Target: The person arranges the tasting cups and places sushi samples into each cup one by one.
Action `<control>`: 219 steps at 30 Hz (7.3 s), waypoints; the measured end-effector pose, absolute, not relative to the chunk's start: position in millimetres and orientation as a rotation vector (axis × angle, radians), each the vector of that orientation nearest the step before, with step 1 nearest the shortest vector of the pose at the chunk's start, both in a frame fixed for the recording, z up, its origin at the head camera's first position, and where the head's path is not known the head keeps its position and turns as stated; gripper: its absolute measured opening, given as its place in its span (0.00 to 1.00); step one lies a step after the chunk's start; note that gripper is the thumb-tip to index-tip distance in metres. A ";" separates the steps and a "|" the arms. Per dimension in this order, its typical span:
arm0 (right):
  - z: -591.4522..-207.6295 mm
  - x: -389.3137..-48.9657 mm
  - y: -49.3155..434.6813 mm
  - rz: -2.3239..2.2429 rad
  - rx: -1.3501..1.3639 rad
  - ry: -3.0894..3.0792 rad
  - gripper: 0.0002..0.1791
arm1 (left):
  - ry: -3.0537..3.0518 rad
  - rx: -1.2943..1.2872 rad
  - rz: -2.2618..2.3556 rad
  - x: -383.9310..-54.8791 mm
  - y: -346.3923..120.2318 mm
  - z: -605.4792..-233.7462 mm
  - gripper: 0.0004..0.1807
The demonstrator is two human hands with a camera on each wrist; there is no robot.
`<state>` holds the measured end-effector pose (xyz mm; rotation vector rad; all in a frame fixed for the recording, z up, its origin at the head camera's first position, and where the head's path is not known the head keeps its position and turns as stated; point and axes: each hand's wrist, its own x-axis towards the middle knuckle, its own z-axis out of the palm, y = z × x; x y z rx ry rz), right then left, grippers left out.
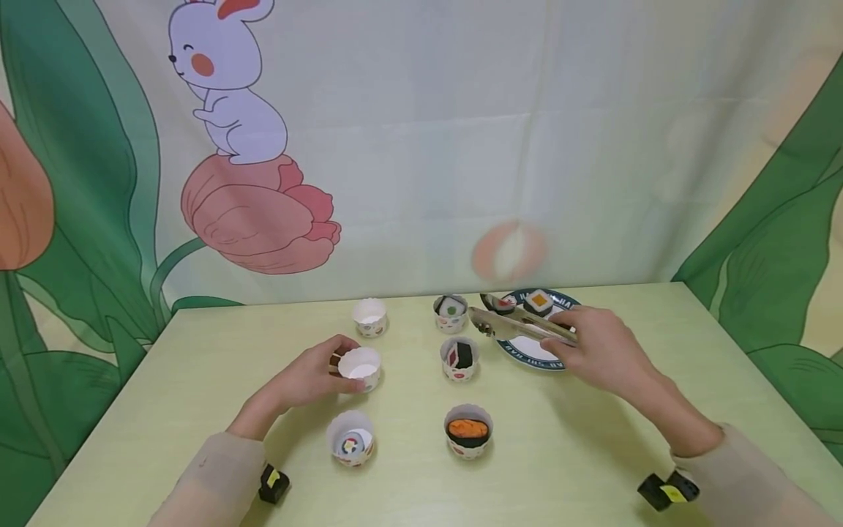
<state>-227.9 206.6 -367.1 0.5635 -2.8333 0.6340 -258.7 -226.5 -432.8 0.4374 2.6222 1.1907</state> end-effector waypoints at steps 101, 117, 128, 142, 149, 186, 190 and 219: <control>-375.0 -234.2 70.5 0.528 1.058 -2.732 0.11 | 2.610 0.482 1.205 -259.3 -225.3 -430.3 0.33; -376.4 -235.8 59.1 0.459 1.013 -2.753 0.10 | 2.626 0.495 1.182 -259.9 -226.3 -431.0 0.33; -379.8 -238.5 54.3 0.449 0.993 -2.739 0.12 | 2.600 0.497 1.207 -261.7 -226.6 -433.1 0.32; -381.5 -241.1 53.4 0.456 1.003 -2.748 0.14 | 2.606 0.451 1.190 -260.9 -225.1 -430.7 0.36; -381.9 -241.6 52.9 0.461 1.012 -2.747 0.14 | 2.618 0.481 1.170 -260.1 -225.8 -430.0 0.33; -385.9 -241.4 72.6 0.598 1.052 -2.717 0.22 | 2.610 0.467 1.195 -259.1 -225.9 -430.6 0.32; -383.9 -239.4 76.0 0.599 1.022 -2.732 0.22 | 2.617 0.484 1.193 -259.8 -226.2 -430.7 0.31; -383.9 -251.6 157.1 0.847 0.725 -2.783 0.16 | 2.536 0.473 1.252 -260.2 -226.8 -428.6 0.37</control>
